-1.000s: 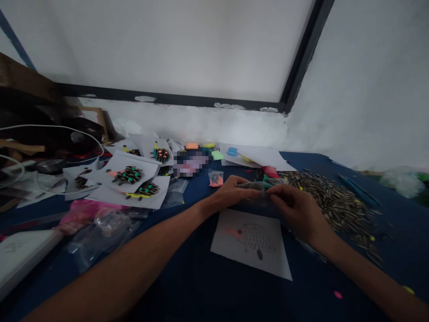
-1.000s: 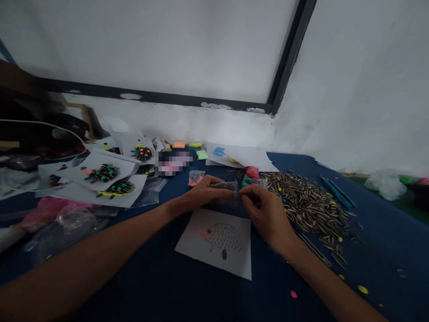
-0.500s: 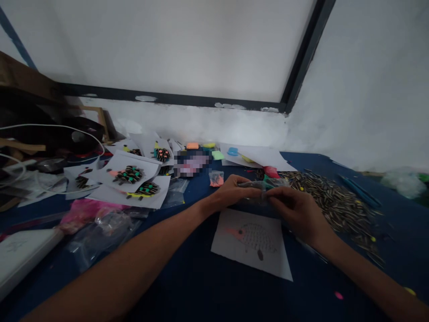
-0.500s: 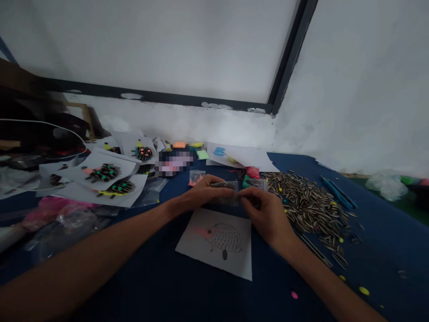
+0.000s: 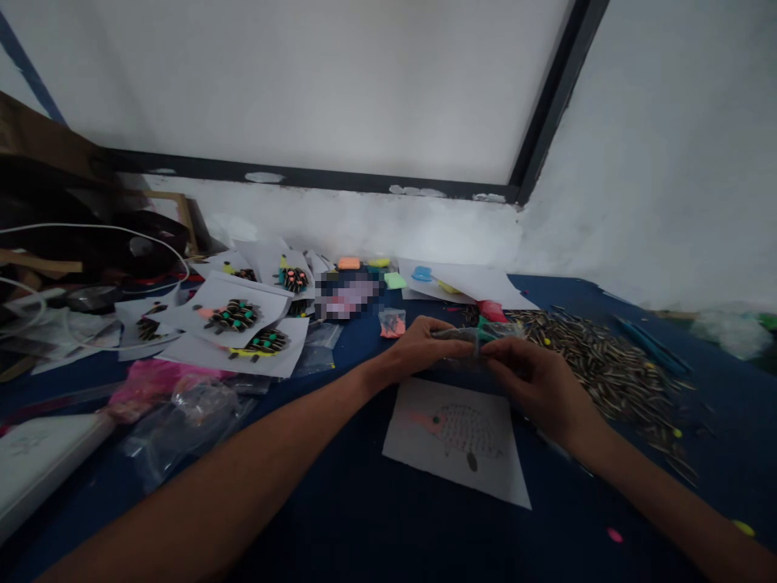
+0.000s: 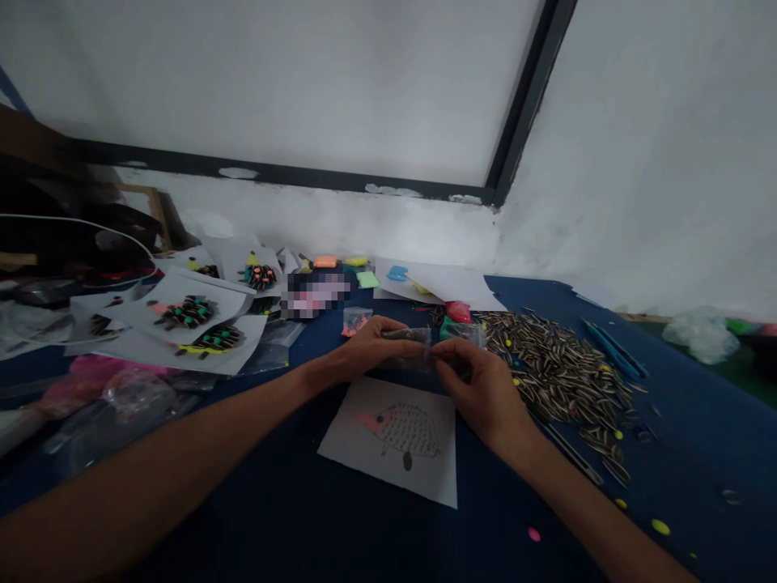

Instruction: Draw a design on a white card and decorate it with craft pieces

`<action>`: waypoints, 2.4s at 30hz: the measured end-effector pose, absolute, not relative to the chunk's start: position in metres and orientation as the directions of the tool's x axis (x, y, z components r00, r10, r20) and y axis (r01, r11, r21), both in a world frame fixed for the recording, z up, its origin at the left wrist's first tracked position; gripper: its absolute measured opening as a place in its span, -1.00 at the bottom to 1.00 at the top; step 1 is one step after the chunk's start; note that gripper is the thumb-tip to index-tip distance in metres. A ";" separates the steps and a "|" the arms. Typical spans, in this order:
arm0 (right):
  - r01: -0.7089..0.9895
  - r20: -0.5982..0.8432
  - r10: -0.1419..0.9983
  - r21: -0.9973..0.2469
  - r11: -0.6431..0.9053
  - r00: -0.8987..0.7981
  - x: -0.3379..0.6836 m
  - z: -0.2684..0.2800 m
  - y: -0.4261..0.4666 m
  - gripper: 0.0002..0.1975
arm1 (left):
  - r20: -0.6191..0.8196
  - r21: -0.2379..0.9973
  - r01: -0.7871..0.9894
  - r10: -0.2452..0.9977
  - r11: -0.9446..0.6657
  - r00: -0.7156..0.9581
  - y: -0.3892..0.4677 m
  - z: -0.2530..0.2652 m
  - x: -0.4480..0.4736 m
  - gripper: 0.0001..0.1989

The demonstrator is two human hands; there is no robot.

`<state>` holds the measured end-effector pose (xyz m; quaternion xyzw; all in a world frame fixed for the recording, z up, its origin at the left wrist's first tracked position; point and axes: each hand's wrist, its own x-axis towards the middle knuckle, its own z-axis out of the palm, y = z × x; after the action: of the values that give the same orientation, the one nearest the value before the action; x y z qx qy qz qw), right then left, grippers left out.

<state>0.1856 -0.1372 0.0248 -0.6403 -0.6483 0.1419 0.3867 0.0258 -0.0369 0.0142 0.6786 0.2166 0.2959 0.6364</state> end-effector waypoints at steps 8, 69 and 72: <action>0.502 0.073 0.993 -0.864 0.017 0.092 0.185 0.038 -0.138 -0.86 | 0.127 0.992 -0.094 0.631 -0.086 0.765 -0.036 0.013 0.025 -0.73; 0.663 0.221 0.969 -0.743 0.094 0.111 0.184 0.037 -0.141 -0.81 | 0.125 0.992 -0.086 0.610 -0.093 0.783 -0.035 0.012 0.025 -0.77; 0.718 0.259 0.958 -0.689 0.094 0.123 0.183 0.035 -0.143 -0.81 | 0.144 0.988 -0.075 0.609 -0.138 0.780 -0.036 0.013 0.025 -0.80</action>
<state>0.1826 -0.1430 0.0348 -0.6530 -0.6419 0.1630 0.3674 0.0251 -0.0356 0.0128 0.7036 0.1896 0.2719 0.6286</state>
